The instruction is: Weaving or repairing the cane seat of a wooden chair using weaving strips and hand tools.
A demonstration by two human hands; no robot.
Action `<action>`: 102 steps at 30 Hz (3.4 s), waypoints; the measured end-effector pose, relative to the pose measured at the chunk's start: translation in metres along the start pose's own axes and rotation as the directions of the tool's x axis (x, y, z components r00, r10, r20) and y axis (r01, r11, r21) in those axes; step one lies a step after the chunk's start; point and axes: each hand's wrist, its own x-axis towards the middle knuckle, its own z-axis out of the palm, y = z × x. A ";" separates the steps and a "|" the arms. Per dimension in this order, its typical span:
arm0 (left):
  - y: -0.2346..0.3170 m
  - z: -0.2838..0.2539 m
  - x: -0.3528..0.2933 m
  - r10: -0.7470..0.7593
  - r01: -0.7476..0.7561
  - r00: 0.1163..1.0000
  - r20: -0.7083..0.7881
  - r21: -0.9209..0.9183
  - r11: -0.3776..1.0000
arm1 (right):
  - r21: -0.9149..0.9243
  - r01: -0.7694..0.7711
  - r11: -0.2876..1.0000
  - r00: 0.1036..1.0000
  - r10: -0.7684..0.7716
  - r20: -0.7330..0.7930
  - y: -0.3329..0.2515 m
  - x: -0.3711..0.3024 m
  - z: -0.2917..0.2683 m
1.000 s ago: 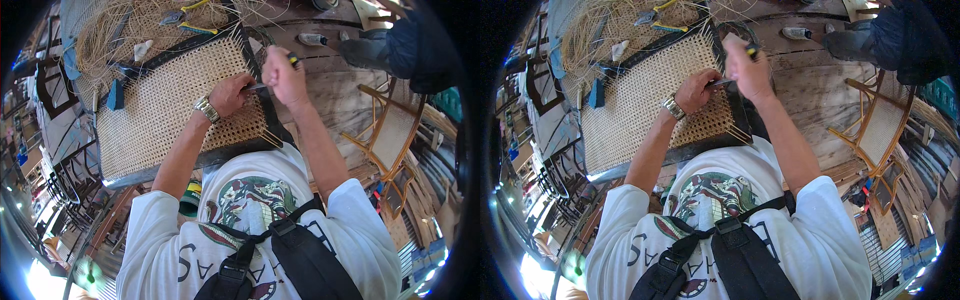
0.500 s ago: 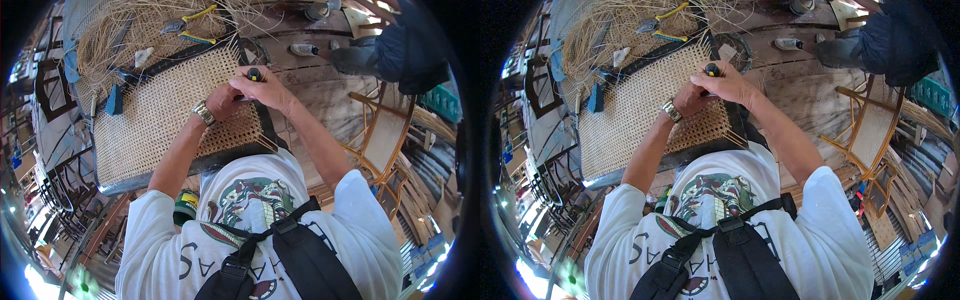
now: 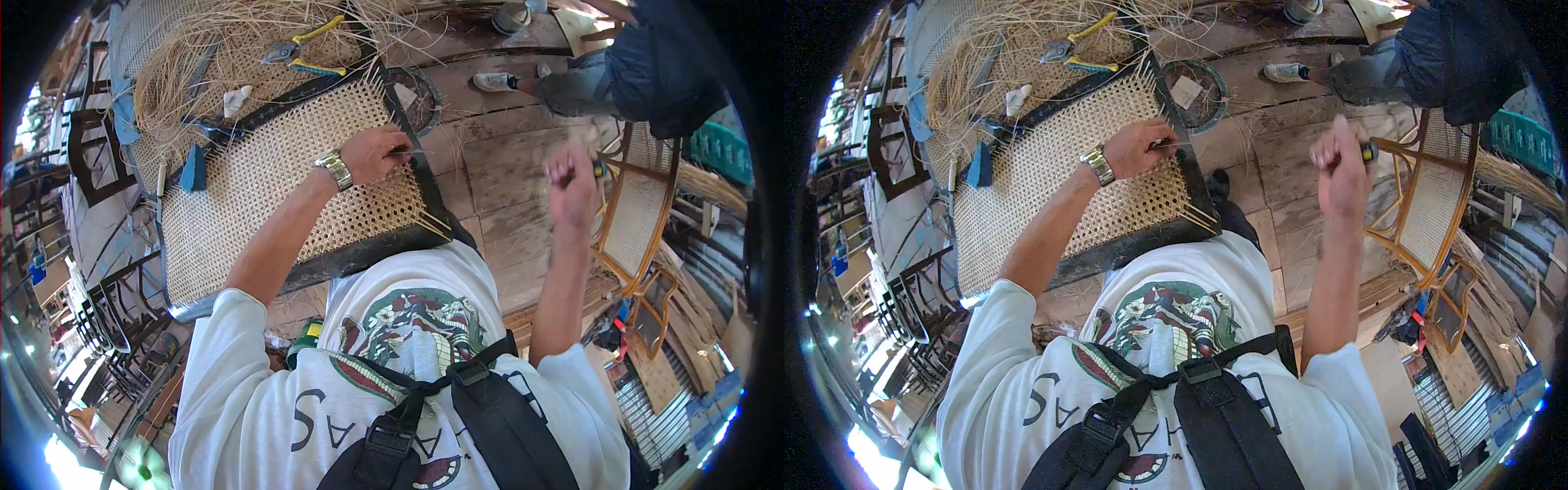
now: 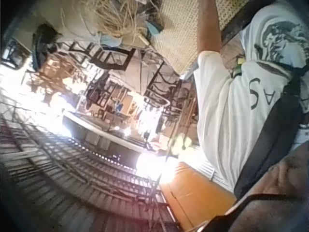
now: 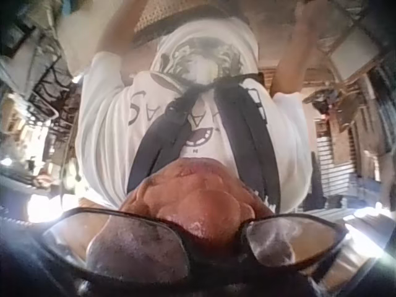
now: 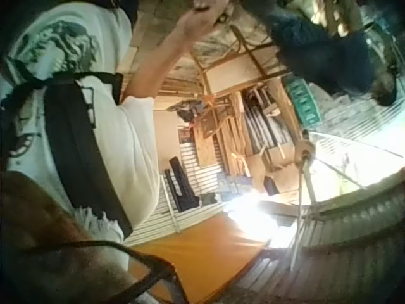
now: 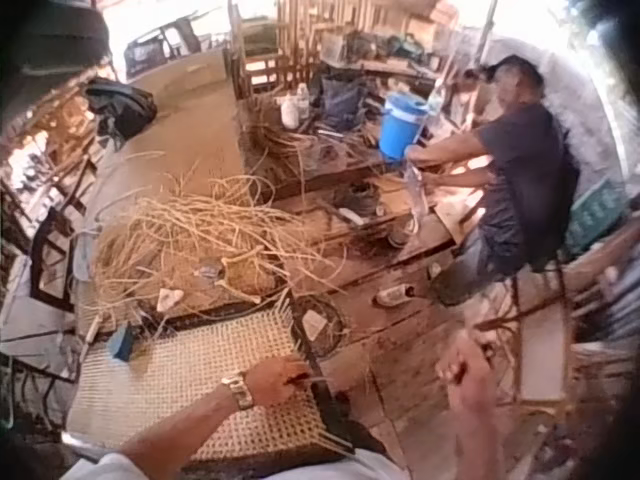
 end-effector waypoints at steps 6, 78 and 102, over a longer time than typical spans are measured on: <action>0.015 0.000 0.001 -0.116 0.117 0.993 -0.034 0.024 0.993 | 0.063 -0.063 0.996 0.965 0.077 -0.252 0.023 -0.048 -0.060; 0.031 0.026 -0.029 -0.369 0.365 0.862 -0.346 -0.080 0.928 | 0.286 -0.431 0.856 0.874 0.318 0.366 0.114 0.043 0.080; 0.029 0.021 -0.027 -0.312 0.319 0.915 -0.256 -0.017 0.948 | -0.079 -0.463 0.883 0.825 0.462 0.326 0.123 0.059 0.129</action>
